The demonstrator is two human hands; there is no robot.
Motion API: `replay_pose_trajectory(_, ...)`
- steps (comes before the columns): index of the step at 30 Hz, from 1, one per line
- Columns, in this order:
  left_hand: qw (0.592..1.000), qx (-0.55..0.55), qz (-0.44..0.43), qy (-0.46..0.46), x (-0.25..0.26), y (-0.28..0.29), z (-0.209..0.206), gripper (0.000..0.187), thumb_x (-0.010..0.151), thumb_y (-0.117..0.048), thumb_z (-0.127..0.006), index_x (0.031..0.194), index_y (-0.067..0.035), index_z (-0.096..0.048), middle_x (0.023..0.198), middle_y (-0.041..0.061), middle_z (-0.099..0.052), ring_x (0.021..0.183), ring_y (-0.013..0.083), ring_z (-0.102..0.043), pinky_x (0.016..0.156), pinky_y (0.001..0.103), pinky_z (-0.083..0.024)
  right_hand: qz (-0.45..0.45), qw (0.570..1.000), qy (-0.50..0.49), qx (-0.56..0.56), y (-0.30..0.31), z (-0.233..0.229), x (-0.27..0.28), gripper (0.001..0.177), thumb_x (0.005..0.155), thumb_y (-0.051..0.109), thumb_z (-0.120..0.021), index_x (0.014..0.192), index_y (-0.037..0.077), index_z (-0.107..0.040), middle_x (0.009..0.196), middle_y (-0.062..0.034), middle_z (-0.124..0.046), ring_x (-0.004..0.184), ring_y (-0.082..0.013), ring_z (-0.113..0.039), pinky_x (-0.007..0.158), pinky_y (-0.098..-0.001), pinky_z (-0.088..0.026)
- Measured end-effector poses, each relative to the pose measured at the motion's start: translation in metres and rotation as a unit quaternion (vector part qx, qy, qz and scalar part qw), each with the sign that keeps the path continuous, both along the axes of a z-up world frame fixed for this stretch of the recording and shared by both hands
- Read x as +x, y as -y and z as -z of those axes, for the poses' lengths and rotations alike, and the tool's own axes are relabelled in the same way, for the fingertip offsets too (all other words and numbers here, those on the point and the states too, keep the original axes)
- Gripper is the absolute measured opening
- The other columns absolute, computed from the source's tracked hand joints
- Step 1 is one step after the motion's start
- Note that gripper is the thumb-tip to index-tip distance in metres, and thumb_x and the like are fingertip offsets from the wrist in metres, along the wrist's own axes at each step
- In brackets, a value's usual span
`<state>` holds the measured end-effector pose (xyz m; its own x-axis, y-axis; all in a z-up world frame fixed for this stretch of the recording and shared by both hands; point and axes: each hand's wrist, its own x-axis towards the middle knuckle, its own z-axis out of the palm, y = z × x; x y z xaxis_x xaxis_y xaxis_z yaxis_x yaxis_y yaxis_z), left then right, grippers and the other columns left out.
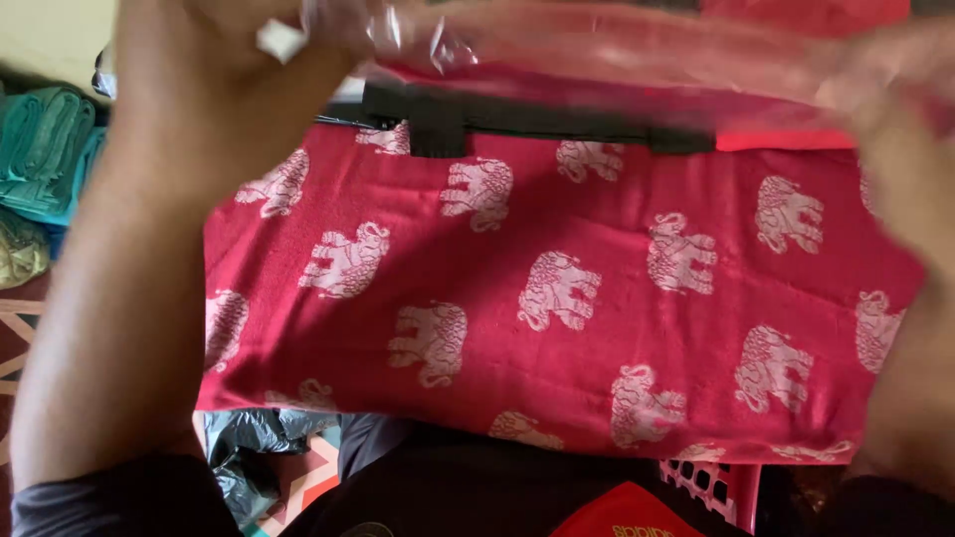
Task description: Packaging folded red t-shirts into clear plastic bags on a table.
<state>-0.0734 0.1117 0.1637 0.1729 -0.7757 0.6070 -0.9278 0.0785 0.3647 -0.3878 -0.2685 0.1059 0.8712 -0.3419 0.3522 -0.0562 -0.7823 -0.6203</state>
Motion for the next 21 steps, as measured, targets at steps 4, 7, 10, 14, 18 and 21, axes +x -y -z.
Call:
replay_pose_trajectory(4,0.989,0.024,0.129,0.07,-0.024,-0.002,0.047,0.022,0.102,0.018,-0.07,0.113,0.0,-0.074,0.1,0.015,-0.075,0.083,0.0211,-0.071,0.069,0.033,-0.064,-0.106,0.918,0.043,-0.38,-0.054,0.018,-0.003,0.006,0.102,0.009,-0.086,0.101,0.015,-0.085,0.127,-0.0048,-0.078,0.121,-0.0343,-0.074,0.113,-0.0428,-0.056)
replay_pose_trajectory(7,0.99,0.092,0.066,0.089,-0.034,-0.027,0.12,0.028,0.1,0.001,-0.065,0.114,-0.019,-0.079,0.126,0.01,-0.076,0.127,0.0349,-0.068,0.048,0.04,-0.062,-0.167,0.883,-0.017,-0.439,-0.042,0.082,-0.021,0.025,0.09,0.016,-0.079,0.113,0.023,-0.076,0.129,0.0012,-0.074,0.128,-0.0287,-0.062,0.101,-0.0465,-0.059)
replay_pose_trajectory(10,0.989,0.109,0.079,0.057,-0.042,-0.048,0.148,0.024,0.102,-0.015,-0.064,0.124,-0.008,-0.072,0.139,0.024,-0.065,0.127,0.0482,-0.064,0.094,0.056,-0.06,-0.162,0.896,-0.044,-0.411,-0.052,0.1,-0.045,0.047,0.084,0.01,-0.082,0.127,0.026,-0.072,0.142,0.0017,-0.068,0.132,-0.0277,-0.063,0.1,-0.0457,-0.05)
replay_pose_trajectory(14,0.99,0.095,0.066,0.082,-0.054,-0.058,0.123,0.012,0.101,-0.009,-0.067,0.111,-0.01,-0.074,0.137,0.015,-0.066,0.122,0.0374,-0.065,0.097,0.048,-0.053,-0.168,0.898,-0.044,-0.404,-0.068,0.083,-0.06,0.037,0.085,0.017,-0.081,0.12,0.026,-0.075,0.138,0.0038,-0.069,0.129,-0.0288,-0.063,0.104,-0.0473,-0.047)
replay_pose_trajectory(18,0.99,0.065,0.051,0.118,-0.059,-0.055,0.112,0.016,0.095,-0.027,-0.079,0.1,-0.012,-0.077,0.112,0.008,-0.077,0.106,0.0301,-0.071,0.091,0.043,-0.053,-0.183,0.907,0.017,-0.379,-0.074,0.069,-0.054,0.025,0.085,0.032,-0.085,0.104,0.017,-0.077,0.117,-0.0023,-0.077,0.114,-0.0276,-0.068,0.101,-0.045,-0.048)
replay_pose_trajectory(21,0.997,0.065,0.015,0.046,-0.059,-0.032,0.101,0.023,0.098,-0.021,-0.074,0.108,0.0,-0.07,0.11,0.016,-0.073,0.102,0.0343,-0.068,0.087,0.047,-0.055,-0.153,0.918,0.014,-0.366,-0.081,0.051,-0.029,0.032,0.086,0.03,-0.082,0.11,0.009,-0.075,0.122,-0.011,-0.076,0.117,-0.0304,-0.066,0.107,-0.0453,-0.049)
